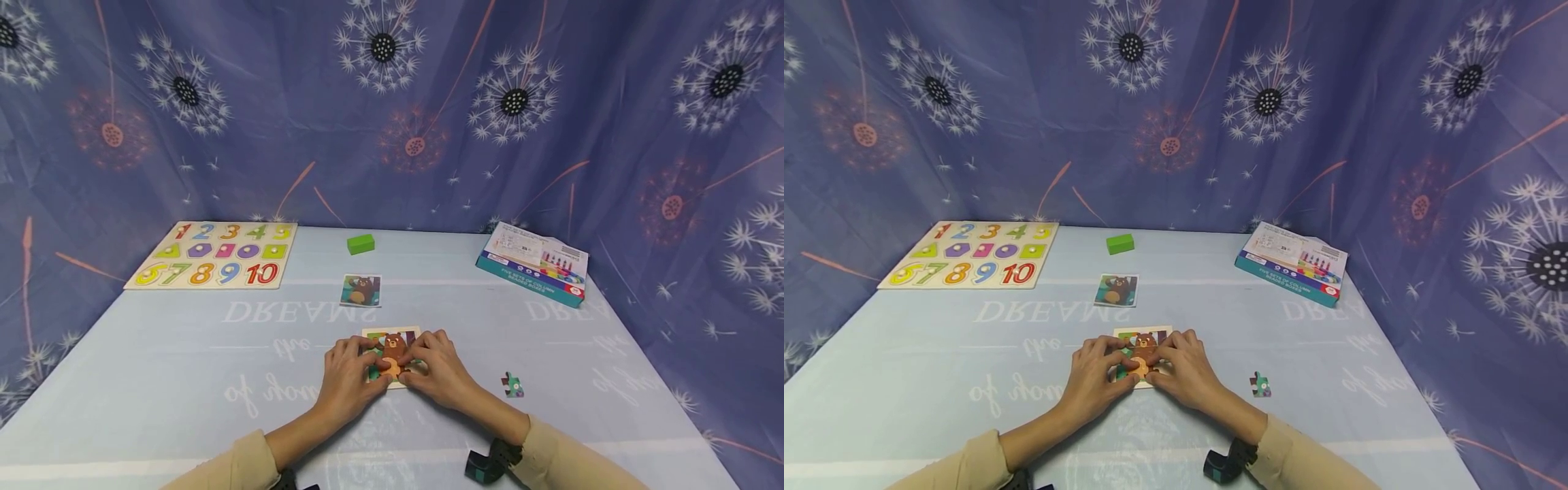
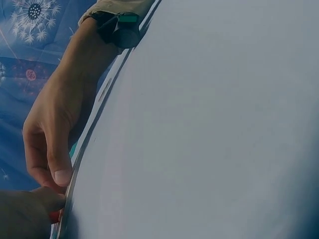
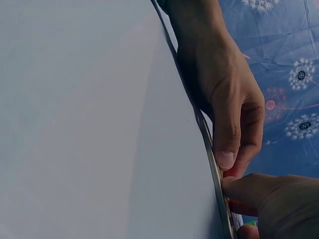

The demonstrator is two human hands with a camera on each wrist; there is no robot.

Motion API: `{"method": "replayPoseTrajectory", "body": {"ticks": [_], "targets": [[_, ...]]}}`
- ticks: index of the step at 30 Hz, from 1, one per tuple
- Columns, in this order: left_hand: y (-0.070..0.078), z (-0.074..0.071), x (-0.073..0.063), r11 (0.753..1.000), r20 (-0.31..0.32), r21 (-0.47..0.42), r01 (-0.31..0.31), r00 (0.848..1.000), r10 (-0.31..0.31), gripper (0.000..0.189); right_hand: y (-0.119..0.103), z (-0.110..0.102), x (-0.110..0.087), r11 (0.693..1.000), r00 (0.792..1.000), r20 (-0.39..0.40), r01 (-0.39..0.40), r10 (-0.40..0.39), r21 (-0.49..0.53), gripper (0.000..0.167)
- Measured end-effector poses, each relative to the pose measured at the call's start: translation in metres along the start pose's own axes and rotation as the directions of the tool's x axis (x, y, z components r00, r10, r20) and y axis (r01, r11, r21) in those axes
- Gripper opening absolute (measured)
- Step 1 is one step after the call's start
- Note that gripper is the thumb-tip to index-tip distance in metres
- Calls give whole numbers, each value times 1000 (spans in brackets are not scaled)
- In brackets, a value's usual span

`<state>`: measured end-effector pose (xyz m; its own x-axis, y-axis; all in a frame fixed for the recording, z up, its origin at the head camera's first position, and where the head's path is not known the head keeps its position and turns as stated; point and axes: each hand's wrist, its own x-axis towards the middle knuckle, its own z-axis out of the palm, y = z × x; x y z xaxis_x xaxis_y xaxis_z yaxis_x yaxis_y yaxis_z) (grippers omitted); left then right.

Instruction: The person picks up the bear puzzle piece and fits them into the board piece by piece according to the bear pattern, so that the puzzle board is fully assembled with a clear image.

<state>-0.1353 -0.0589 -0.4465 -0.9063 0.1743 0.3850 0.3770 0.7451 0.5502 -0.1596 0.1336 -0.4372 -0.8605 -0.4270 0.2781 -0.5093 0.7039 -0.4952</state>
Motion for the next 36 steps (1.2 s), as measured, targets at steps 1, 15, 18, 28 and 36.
{"method": "replayPoseTrajectory", "body": {"ticks": [1, 15, 18, 28, 36], "targets": [[0, 0, 0, 1000, 0, 7, 1, 1000, -1, 12, 0, 0, 0, 1000, 1000, 0, 1, -1, -1, 13], [1, 1, -1, 1000, 7, -9, 5, 1000, -5, 9, 0, 2, 1, 1000, 1000, 5, -6, 6, -4, 10], [0, 0, -1, 1000, 14, -8, -7, 1000, 7, 10, 0, 1, 1, 1000, 1000, 0, 7, -7, -20, 9], [-1, -1, 0, 1000, 1, 7, -26, 1000, 26, 9, 1, 2, 2, 998, 999, -29, 44, -45, -38, 10], [0, 0, -1, 1000, 2, -12, -16, 1000, 16, 12, 1, -6, -1, 997, 999, 28, -40, 38, 65, 13]]}}
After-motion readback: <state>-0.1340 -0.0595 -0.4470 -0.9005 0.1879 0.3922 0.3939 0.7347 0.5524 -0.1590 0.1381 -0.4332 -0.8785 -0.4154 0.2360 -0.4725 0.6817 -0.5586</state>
